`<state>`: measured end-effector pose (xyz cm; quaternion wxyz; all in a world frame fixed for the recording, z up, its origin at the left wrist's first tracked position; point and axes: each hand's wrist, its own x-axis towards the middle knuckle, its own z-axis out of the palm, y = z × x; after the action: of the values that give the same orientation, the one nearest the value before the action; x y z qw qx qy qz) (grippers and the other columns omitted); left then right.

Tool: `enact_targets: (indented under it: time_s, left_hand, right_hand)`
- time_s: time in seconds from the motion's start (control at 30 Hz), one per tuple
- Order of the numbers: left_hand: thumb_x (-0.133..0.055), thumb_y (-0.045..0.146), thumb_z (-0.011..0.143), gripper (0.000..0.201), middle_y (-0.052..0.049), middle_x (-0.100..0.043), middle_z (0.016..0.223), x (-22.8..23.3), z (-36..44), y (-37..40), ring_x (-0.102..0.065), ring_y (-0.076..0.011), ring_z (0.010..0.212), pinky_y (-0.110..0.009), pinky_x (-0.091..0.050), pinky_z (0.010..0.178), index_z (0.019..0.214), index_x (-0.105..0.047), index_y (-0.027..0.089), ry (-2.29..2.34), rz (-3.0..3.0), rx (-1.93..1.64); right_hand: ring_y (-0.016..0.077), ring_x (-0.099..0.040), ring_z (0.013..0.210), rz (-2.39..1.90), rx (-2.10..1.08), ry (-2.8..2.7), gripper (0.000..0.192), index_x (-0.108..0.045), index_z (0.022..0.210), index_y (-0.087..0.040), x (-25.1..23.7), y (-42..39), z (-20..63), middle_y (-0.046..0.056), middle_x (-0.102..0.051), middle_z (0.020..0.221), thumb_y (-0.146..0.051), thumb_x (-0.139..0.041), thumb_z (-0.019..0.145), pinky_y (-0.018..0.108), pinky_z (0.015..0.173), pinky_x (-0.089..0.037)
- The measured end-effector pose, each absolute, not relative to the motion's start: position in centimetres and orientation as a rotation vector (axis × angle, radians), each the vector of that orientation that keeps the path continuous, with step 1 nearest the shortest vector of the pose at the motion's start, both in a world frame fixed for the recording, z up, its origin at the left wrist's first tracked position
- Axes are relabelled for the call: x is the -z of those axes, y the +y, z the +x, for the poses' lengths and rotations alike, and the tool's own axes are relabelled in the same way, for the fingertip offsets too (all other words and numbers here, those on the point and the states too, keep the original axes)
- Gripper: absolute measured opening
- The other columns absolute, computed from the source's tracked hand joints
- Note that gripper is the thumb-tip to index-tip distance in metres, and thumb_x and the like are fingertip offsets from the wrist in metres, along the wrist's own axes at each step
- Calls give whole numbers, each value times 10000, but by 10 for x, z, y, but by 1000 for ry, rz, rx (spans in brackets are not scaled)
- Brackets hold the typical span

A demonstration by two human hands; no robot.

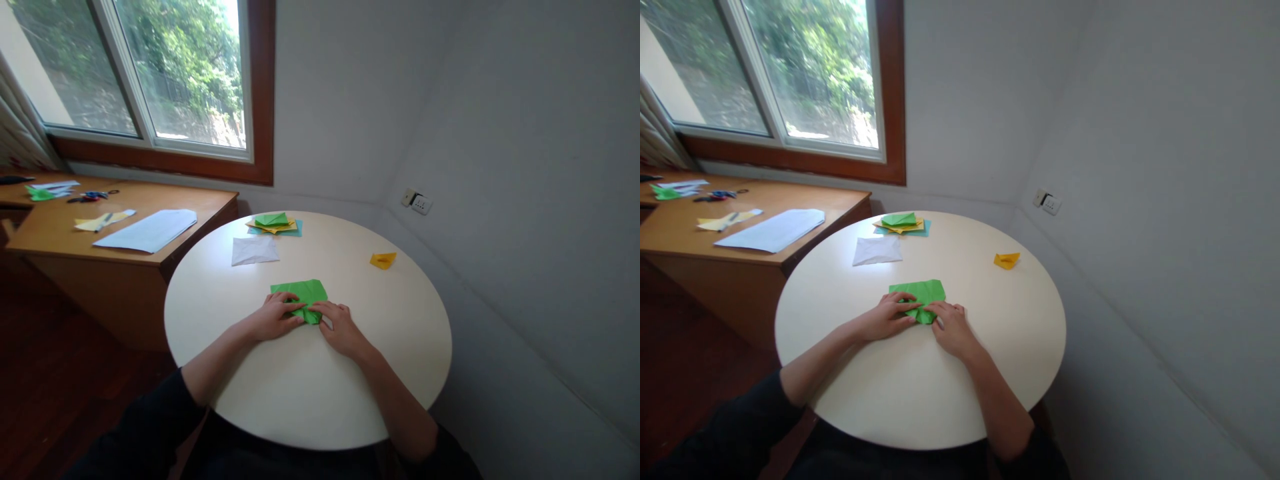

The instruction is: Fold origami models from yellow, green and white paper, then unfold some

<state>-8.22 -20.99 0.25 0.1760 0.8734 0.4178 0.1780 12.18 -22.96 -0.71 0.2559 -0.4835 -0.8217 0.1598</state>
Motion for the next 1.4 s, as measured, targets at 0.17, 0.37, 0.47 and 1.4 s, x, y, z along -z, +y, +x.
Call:
enact_targets:
  time_s: [0.17, 0.37, 0.47, 1.4]
  left_hand:
    - [-376, 471, 860, 417, -84, -537, 1146, -4, -82, -210, -464, -237, 1077, -421, -302, 964, 1141, -593, 254, 1148, 2469, -559]
    - [-369, 425, 874, 376, -74, -594, 1078, -6, -80, -210, -513, -207, 1014, -361, -362, 918, 1040, -648, 236, 1120, 2457, -622]
    - [-385, 415, 871, 369, -80, -626, 1015, -7, -79, -210, -537, -200, 968, -335, -392, 878, 1011, -658, 208, 1125, 2443, -652]
    - [-601, 395, 720, 299, -91, -560, 1117, -7, -84, -213, -512, -252, 1050, -422, -341, 962, 943, -669, 209, 1147, 2432, -599]
  right_hand:
    - [184, -533, 1083, -1320, -428, -2204, 386, -582, 1056, -249, 5, -230, 120, 39, -624, 1125, -72, -433, 747, 402, 929, -304]
    - [186, -554, 1038, -1337, -415, -2179, 368, -598, 1031, -249, 3, -230, 119, 37, -645, 1084, -71, -435, 754, 389, 907, -322]
    - [188, -555, 1039, -1340, -413, -2176, 363, -600, 1031, -248, 3, -230, 119, 37, -646, 1082, -72, -438, 759, 394, 911, -319]
    - [201, -513, 1091, -1393, -318, -2191, 339, -646, 991, -250, 10, -228, 121, 67, -594, 1144, -87, -461, 759, 420, 934, -272]
